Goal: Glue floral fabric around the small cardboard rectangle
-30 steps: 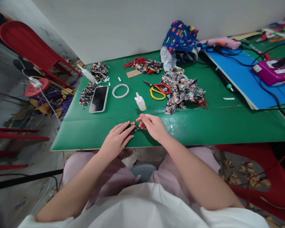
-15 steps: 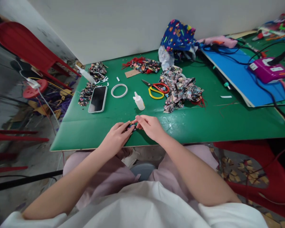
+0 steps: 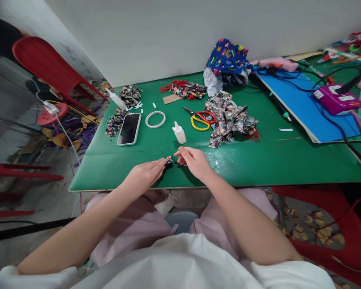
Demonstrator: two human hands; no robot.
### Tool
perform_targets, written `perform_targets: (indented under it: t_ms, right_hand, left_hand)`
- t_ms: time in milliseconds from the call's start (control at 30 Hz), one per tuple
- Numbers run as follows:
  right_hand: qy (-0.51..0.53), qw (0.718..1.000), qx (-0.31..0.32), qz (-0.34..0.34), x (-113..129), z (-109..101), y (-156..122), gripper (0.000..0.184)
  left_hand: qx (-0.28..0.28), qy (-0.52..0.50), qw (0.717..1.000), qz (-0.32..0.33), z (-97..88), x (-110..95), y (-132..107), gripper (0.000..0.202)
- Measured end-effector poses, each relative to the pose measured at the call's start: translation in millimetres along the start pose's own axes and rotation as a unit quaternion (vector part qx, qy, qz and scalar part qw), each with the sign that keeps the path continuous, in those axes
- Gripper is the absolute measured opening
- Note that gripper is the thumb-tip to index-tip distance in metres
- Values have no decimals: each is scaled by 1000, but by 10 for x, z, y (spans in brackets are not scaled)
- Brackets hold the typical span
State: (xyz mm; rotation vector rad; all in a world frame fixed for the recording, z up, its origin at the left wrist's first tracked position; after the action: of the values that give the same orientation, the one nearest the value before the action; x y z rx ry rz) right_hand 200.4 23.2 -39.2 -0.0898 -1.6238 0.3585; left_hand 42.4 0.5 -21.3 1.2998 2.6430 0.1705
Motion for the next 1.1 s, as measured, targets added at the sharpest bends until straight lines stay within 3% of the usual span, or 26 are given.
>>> perform_targets:
  t_ms: [200, 333, 400, 467, 533, 700, 833, 1000, 1033, 1100]
  right_hand:
    - [-127, 978, -148, -79, 282, -359, 42, 36]
    - [-234, 949, -190, -96, 293, -380, 342, 71]
    - [-294, 933, -182, -103, 307, -270, 498, 66]
    - [-346, 918, -164, -106, 355, -136, 627, 48]
    - [-372, 909, -157, -105, 435, -44, 732, 32]
    - [-385, 899, -187, -97, 617, -6, 971, 25]
    - [-378, 903, -187, -84, 596, -23, 1087, 29]
    - [-333, 915, -201, -105, 719, -108, 850, 63]
    - [-295, 921, -228, -112, 791, -163, 724, 63]
    - [-200, 926, -288, -142, 954, -276, 409, 44]
  left_hand:
    - [-104, -69, 977, -174, -447, 363, 33, 34]
    - [-188, -142, 946, -225, -707, 459, 134, 43]
    - [-231, -242, 910, -244, -760, 502, 189, 41]
    - [-270, -344, 861, -260, -790, 546, 235, 36]
    - [-296, -390, 830, -266, -833, 584, 269, 31]
    - [-324, -404, 812, -270, -849, 664, 224, 28]
    - [-338, -379, 813, -286, -833, 661, 91, 30]
    - [-346, -438, 776, -294, -855, 559, 39, 29]
    - [-345, -448, 771, -293, -862, 531, 42, 29]
    - [-338, -437, 784, -283, -896, 465, 51, 28]
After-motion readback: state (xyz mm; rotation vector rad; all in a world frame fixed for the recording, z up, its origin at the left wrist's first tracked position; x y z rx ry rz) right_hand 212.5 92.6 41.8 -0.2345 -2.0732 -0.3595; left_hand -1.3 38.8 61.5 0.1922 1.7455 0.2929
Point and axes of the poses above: each hand's wrist, its own y-axis towards the middle knuckle, its own z-axis out of the palm, x = y × z, the point moved 6 cm from there along y, towards the middle knuckle, and after that the axes turned 11 degrees about z, right-handed, at the moved point
